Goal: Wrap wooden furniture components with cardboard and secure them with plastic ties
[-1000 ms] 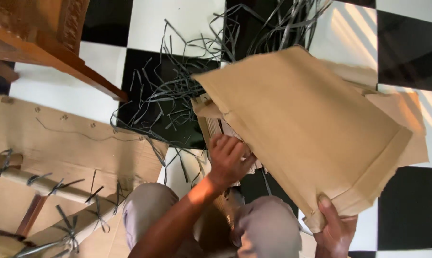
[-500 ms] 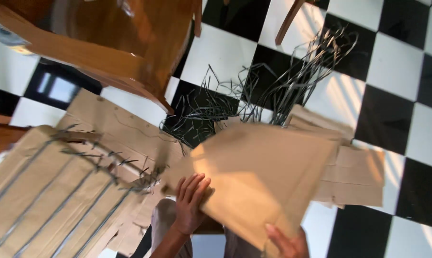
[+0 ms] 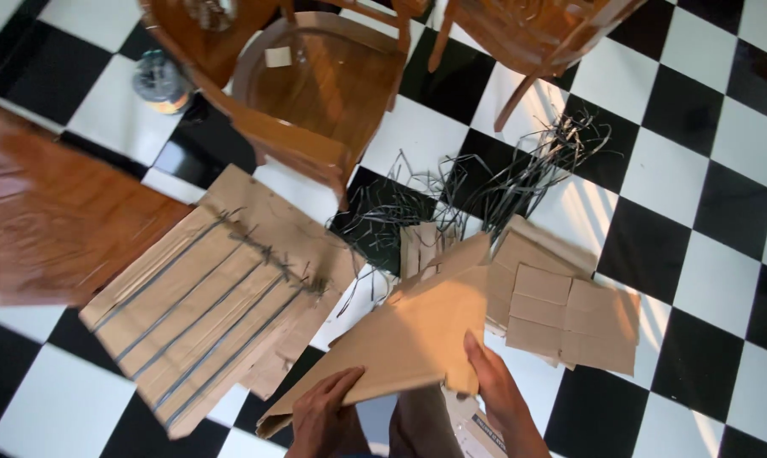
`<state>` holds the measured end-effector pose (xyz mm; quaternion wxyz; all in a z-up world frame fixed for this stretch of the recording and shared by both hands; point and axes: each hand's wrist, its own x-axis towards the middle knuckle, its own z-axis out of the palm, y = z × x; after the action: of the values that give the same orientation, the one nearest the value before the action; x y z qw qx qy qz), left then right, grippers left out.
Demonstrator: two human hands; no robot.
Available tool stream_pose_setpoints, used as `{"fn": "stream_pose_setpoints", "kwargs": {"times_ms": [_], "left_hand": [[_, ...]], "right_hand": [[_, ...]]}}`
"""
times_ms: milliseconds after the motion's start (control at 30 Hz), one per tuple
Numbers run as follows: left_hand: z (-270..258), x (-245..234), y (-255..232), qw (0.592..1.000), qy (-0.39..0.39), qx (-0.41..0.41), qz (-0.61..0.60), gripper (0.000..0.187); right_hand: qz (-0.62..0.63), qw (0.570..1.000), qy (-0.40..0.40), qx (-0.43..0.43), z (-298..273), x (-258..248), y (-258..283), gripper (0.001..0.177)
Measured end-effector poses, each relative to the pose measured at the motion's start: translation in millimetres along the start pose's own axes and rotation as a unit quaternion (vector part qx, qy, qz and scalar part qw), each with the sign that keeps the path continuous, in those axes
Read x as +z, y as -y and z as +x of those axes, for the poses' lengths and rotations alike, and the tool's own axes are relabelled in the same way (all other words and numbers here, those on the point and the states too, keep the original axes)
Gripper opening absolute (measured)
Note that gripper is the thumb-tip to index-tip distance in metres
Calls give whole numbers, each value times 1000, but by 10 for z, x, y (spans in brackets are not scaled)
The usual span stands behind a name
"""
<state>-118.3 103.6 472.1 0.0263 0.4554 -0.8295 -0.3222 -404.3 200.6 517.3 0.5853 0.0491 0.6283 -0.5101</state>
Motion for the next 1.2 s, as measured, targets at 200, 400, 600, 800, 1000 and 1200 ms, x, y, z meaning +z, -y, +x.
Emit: {"fn": "stream_pose_setpoints", "kwargs": {"times_ms": [200,400,600,800,1000,1200], "left_hand": [[-496,-278,225,989,76,-96,81,71],[-786,-568,-18,971,74,-196,119,48],[-1066,-463,-326,959,-46,-269,75,52],[-1302,-260,-628,905,-72,-419,7,50],[-1573,-291,-831,847,-123,-516,-48,57],[-1951,-422,-748,806,-149,-564,-103,51]], "right_hand": [[-282,956,-52,56,-307,461,306,83],[-592,800,-40,-86,22,360,-17,71],[-551,776,66,-301,356,405,42,30],[-499,769,246,-315,546,701,276,21],[-420,711,470,-310,414,1230,255,23],[-496,588,533,-352,146,1921,44,38]]}}
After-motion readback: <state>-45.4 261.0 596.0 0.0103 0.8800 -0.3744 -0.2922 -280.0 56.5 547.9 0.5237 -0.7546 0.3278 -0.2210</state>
